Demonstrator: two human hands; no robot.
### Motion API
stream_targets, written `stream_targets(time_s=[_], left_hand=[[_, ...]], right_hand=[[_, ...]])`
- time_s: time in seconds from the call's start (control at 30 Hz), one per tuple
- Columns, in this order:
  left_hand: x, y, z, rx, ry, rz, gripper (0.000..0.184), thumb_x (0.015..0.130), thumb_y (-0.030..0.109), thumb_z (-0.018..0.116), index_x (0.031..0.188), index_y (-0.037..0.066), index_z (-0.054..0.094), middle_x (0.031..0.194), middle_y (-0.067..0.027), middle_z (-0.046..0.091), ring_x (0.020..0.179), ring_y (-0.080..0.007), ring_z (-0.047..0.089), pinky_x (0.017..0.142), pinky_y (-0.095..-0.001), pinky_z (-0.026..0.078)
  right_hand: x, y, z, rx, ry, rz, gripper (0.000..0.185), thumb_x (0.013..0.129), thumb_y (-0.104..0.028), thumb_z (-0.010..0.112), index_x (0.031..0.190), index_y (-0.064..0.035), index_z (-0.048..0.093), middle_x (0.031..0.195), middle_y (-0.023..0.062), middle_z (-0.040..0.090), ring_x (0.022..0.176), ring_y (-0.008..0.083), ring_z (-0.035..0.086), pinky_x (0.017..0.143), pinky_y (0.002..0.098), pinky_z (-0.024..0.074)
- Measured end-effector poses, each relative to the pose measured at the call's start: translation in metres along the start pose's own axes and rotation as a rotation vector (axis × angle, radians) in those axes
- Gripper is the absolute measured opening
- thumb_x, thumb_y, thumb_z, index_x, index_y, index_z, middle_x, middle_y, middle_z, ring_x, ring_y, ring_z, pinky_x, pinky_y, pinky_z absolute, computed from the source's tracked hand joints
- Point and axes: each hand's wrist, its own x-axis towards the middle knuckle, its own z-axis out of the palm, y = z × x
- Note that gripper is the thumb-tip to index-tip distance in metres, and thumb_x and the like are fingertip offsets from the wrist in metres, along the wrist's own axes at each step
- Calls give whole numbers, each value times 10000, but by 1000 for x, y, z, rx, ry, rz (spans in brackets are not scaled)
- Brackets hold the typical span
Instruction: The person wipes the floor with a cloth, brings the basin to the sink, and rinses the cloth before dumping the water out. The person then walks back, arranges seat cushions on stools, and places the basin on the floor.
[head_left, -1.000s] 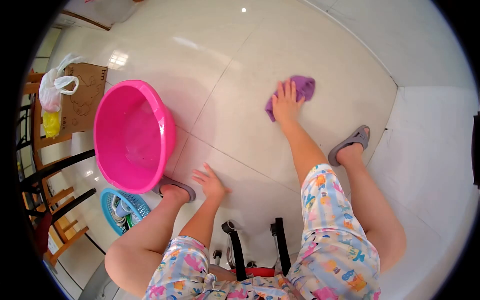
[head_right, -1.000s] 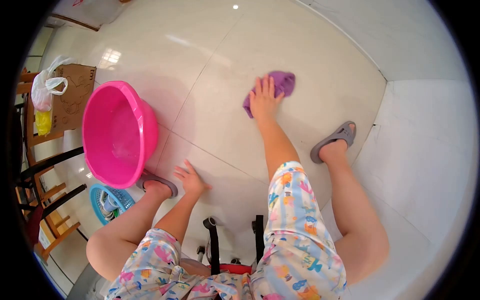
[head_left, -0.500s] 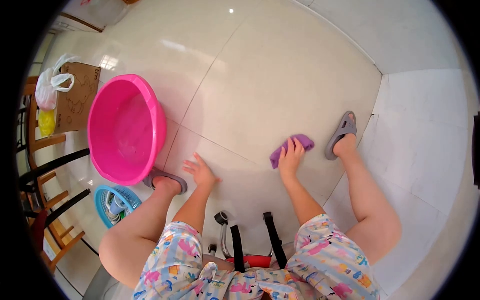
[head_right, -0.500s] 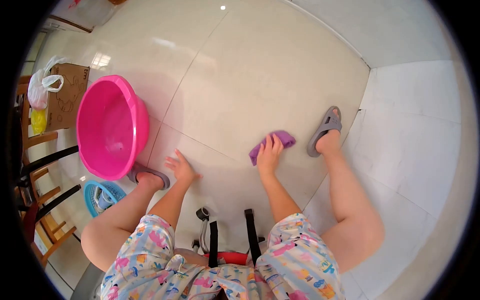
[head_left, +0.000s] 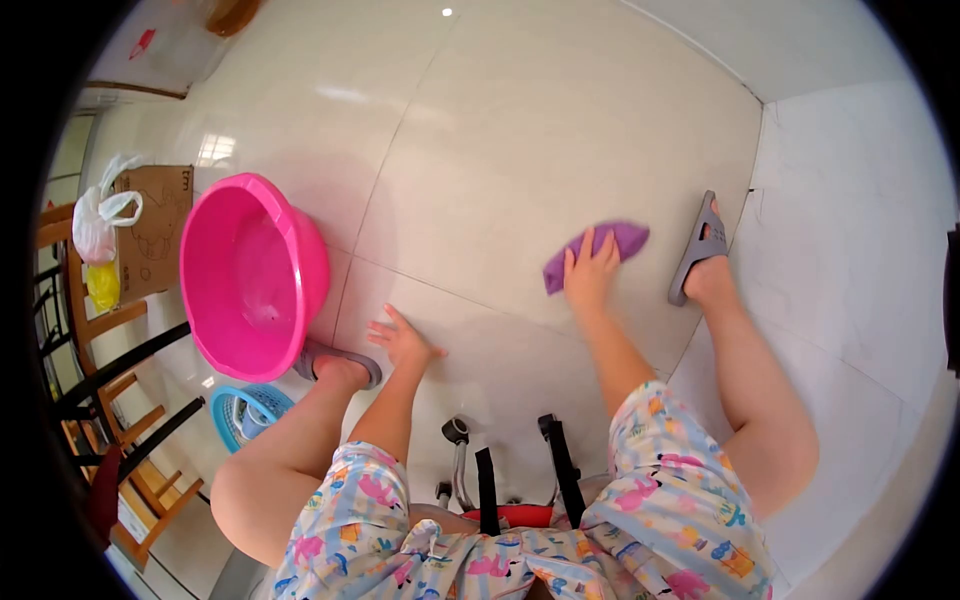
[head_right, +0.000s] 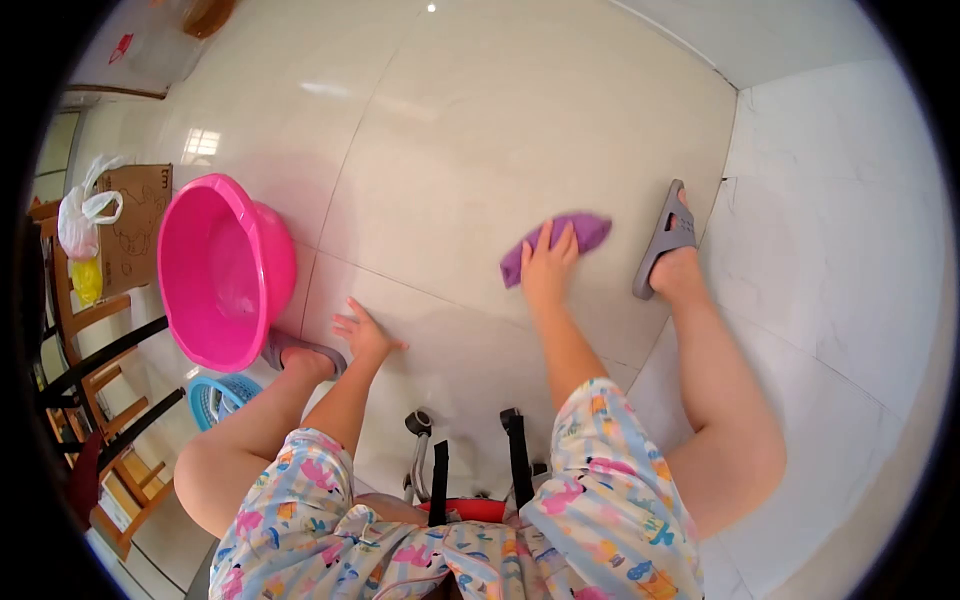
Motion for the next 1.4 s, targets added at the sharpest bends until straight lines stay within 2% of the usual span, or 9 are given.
stream_targets(time_s=[0.17, 0.33, 0.47, 0.57, 0.67, 0.9, 1.03, 1.2, 1.4], left_hand=[[-2, -2, 4, 36, 20, -9, 1508, 474, 303, 941, 1468, 189, -187, 1511, -278, -158, 1419, -429, -78, 1100, -440, 318], [-7, 15, 7, 84, 44, -7, 1412, 519, 283, 922, 1490, 183, -99, 1525, -271, -100, 1426, -421, -28, 1073, -525, 317], [-28, 43, 29, 98, 99, 285, 1392, 523, 279, 910, 1494, 162, -80, 1500, -326, -97, 1402, -487, 10, 1070, -554, 302], [-57, 75, 37, 35, 40, 236, 1353, 547, 265, 902, 1497, 159, -56, 1482, -358, -88, 1387, -522, 7, 1046, -546, 341], [-53, 74, 48, 55, 58, 218, 1352, 551, 260, 907, 1495, 167, -56, 1473, -370, -98, 1381, -534, 0, 1033, -531, 365], [-55, 75, 46, -12, 55, 203, 1350, 538, 199, 914, 1496, 176, -37, 1482, -345, -124, 1385, -523, -26, 990, -571, 395], [-57, 70, 42, -37, 56, 236, 1347, 530, 190, 918, 1497, 177, -19, 1484, -341, -122, 1383, -529, -20, 971, -594, 401], [-55, 66, 42, -60, 61, 255, 1338, 526, 193, 921, 1498, 175, 2, 1485, -345, -108, 1382, -530, -21, 972, -598, 398], [-49, 68, 40, -93, 51, 219, 1290, 544, 140, 908, 1501, 192, 45, 1497, -327, -111, 1391, -513, -47, 988, -619, 369]], right_hand=[[-73, 21, -15, 94, -192, 191, 433, 847, -219, 652, 1252, -90, 566, 1187, 239, 442, 1086, 382, 421, 931, 470, 407], [5, 42, -37, 324, 173, 231, 201, 835, -143, 650, 1010, -53, 611, 985, 167, 511, 972, 358, 488, 853, 437, 430], [108, 84, -39, 84, 153, 215, 244, 849, -215, 630, 1040, -62, 626, 1076, 184, 527, 1019, 371, 481, 878, 453, 421], [124, 122, -16, -276, -80, 35, 498, 839, -304, 617, 1297, -130, 525, 1191, 168, 512, 1109, 363, 466, 934, 526, 386], [114, 121, -37, -344, -266, -67, 596, 820, -309, 636, 1364, -139, 462, 1179, 166, 507, 1094, 354, 467, 916, 526, 387], [-31, 80, -14, -342, -150, 138, 617, 787, -340, 678, 1315, -82, 491, 957, 164, 514, 910, 326, 503, 764, 469, 427], [-115, 20, 5, -121, -235, 189, 574, 801, -248, 690, 1306, -66, 487, 934, 192, 517, 862, 360, 535, 733, 473, 451], [-89, 18, -18, 229, -126, 157, 531, 810, -156, 682, 1306, -132, 494, 935, 189, 523, 871, 373, 542, 766, 454, 454], [-73, 32, -26, -113, -229, 293, 498, 879, -192, 589, 1361, -194, 465, 1132, 187, 467, 1026, 354, 468, 867, 438, 436]])
